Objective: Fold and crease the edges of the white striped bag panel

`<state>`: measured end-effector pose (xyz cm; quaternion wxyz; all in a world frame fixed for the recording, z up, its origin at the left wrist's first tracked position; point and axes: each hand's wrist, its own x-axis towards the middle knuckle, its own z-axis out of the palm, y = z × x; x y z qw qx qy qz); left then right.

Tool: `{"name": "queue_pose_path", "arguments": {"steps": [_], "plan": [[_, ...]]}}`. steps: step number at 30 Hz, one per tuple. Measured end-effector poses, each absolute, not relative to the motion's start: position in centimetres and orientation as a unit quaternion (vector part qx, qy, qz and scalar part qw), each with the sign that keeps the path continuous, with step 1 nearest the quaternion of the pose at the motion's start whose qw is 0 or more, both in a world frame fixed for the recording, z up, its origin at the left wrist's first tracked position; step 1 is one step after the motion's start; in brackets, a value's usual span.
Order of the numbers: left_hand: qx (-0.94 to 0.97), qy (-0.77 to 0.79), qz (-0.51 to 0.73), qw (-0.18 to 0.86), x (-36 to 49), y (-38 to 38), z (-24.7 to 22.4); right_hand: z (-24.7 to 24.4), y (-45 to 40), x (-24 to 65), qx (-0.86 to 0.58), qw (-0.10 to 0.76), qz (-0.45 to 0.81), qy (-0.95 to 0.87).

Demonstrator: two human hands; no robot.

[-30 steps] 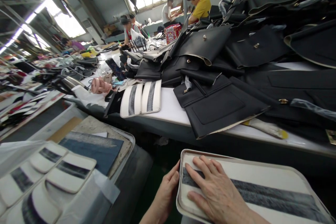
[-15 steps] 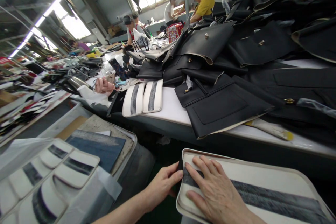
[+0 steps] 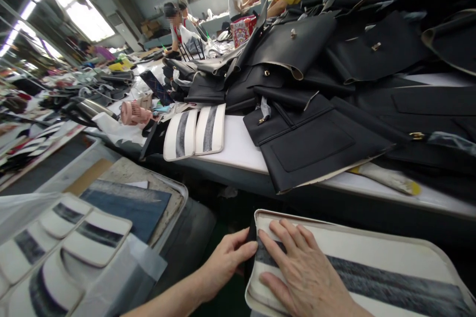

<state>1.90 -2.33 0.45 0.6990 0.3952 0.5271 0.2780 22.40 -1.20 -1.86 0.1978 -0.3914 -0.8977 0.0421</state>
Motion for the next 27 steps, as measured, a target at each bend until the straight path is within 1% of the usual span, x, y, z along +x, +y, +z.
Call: {"name": "queue_pose_path", "arguments": {"steps": [2, 6, 10, 13, 17, 19, 22, 25, 27], "plan": [[0.406, 0.524, 0.286, 0.692, 2.0, -2.0, 0.1, -1.9, -1.1, 22.3, -0.395, 0.190, 0.060, -0.897], [0.417, 0.503, 0.349, 0.672, 2.6, -2.2, -1.0, -1.5, -1.1, 22.1, -0.414, 0.187, 0.120, -0.883], [0.407, 0.505, 0.388, 0.654, 3.2, -3.0, -1.9, -0.5, -1.0, 22.8, -0.414, 0.198, 0.234, -0.857], [0.416, 0.528, 0.390, 0.630, 3.2, -3.3, -2.5, -0.1, -0.9, 23.6, -0.412, 0.254, 0.352, -0.801], [0.484, 0.542, 0.359, 0.585, 2.7, -3.2, -4.2, 0.3, -0.8, 24.2, -0.437, 0.381, 0.482, -0.657], [0.563, 0.542, 0.337, 0.525, 2.5, -2.7, -4.9, 1.2, -0.8, 24.7, -0.449, 0.447, 0.516, -0.577], [0.722, 0.528, 0.291, 0.340, 2.1, -1.5, -4.4, 3.4, -1.3, 27.2, -0.467, 0.516, 0.509, -0.506], [0.854, 0.442, 0.234, 0.140, 2.0, 0.0, -1.9, 3.7, -2.2, 32.9, -0.523, 0.601, 0.403, -0.450], [0.908, 0.367, 0.191, 0.065, 3.2, 0.8, 0.1, 1.8, -2.6, 37.5, -0.595, 0.654, 0.308, -0.351]]}}
